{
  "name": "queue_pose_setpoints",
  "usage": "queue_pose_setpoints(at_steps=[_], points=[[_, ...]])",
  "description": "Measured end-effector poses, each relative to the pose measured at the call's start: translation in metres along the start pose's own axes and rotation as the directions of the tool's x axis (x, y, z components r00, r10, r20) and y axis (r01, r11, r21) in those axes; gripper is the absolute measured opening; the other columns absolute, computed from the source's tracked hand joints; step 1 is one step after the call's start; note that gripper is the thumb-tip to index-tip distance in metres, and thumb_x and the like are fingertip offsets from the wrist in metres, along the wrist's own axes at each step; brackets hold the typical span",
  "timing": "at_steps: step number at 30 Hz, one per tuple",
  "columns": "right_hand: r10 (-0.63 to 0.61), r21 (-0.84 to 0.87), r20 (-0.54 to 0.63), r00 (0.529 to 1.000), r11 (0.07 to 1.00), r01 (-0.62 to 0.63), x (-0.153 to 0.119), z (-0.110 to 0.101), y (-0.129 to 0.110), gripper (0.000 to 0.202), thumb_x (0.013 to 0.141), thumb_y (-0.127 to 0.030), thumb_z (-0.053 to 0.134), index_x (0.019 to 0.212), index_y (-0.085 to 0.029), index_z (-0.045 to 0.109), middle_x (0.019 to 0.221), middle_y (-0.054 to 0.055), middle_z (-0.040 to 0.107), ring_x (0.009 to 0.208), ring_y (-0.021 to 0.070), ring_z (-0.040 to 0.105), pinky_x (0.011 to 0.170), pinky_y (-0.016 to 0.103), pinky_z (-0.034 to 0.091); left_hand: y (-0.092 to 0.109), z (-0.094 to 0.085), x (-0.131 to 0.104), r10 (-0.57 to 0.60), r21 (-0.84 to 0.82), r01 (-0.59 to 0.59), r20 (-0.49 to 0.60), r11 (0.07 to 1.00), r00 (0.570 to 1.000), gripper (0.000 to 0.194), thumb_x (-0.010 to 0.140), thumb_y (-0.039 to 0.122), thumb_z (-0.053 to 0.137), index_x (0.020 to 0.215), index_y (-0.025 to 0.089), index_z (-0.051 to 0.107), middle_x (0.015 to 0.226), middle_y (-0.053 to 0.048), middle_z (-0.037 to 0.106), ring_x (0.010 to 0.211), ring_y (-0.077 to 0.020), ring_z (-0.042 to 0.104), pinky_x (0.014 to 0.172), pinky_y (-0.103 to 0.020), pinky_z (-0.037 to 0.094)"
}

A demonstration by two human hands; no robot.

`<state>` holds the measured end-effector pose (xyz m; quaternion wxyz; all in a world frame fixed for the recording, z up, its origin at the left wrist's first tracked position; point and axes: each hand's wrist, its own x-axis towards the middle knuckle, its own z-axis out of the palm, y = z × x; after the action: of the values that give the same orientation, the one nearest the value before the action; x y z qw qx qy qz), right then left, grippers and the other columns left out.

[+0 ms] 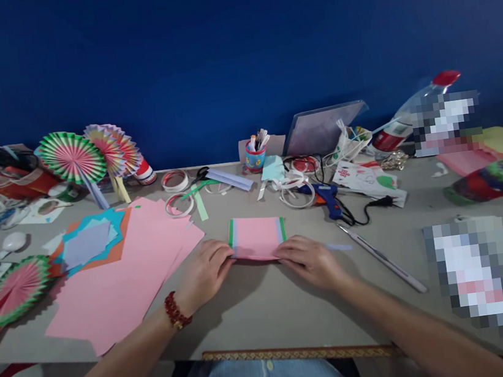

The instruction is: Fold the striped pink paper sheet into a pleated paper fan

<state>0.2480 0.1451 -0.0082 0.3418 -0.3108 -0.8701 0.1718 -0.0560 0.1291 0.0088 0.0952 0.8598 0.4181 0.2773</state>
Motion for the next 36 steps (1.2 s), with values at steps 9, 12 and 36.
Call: queue_pose_setpoints(at_steps=[9, 12, 36], points=[[-0.04, -0.064, 0.06, 0.997, 0.997, 0.044, -0.001, -0.004, -0.001, 0.024, 0.101, -0.018, 0.05, 0.11, -0.023, 0.072, 0.101, 0.009, 0.076, 0.093, 0.0203, 0.068, 0.081, 0.034, 0.057, 0.001, 0.0, -0.004, -0.033, -0.007, 0.033, -0.012, 0.999, 0.999, 0.019, 0.097, 0.018, 0.056, 0.115, 0.021, 0.054, 0.106, -0.007, 0.065, 0.101, -0.0232, 0.06, 0.09, -0.039, 0.051], [-0.059, -0.116, 0.093, 0.994, 0.991, 0.069, -0.004, -0.002, 0.001, 0.025, 0.101, -0.018, 0.049, 0.111, -0.022, 0.071, 0.104, 0.009, 0.075, 0.094, 0.0212, 0.068, 0.081, 0.035, 0.057, 0.003, -0.002, -0.003, 0.021, 0.058, -0.022, 0.024, 0.998, 0.999, 0.012, 0.095, 0.02, 0.06, 0.107, 0.02, 0.057, 0.108, -0.008, 0.065, 0.101, -0.0239, 0.058, 0.09, -0.04, 0.05], [0.028, -0.051, 0.145, 0.989, 0.998, -0.021, -0.007, -0.011, -0.002, 0.012, 0.099, -0.024, 0.056, 0.093, -0.022, 0.066, 0.1, 0.007, 0.071, 0.095, 0.0208, 0.064, 0.085, 0.036, 0.052, 0.009, 0.002, -0.017, -0.049, 0.03, 0.046, 0.142, 0.999, 0.989, 0.005, 0.099, 0.02, 0.053, 0.096, 0.02, 0.058, 0.102, -0.007, 0.062, 0.094, -0.022, 0.058, 0.083, -0.037, 0.05]])
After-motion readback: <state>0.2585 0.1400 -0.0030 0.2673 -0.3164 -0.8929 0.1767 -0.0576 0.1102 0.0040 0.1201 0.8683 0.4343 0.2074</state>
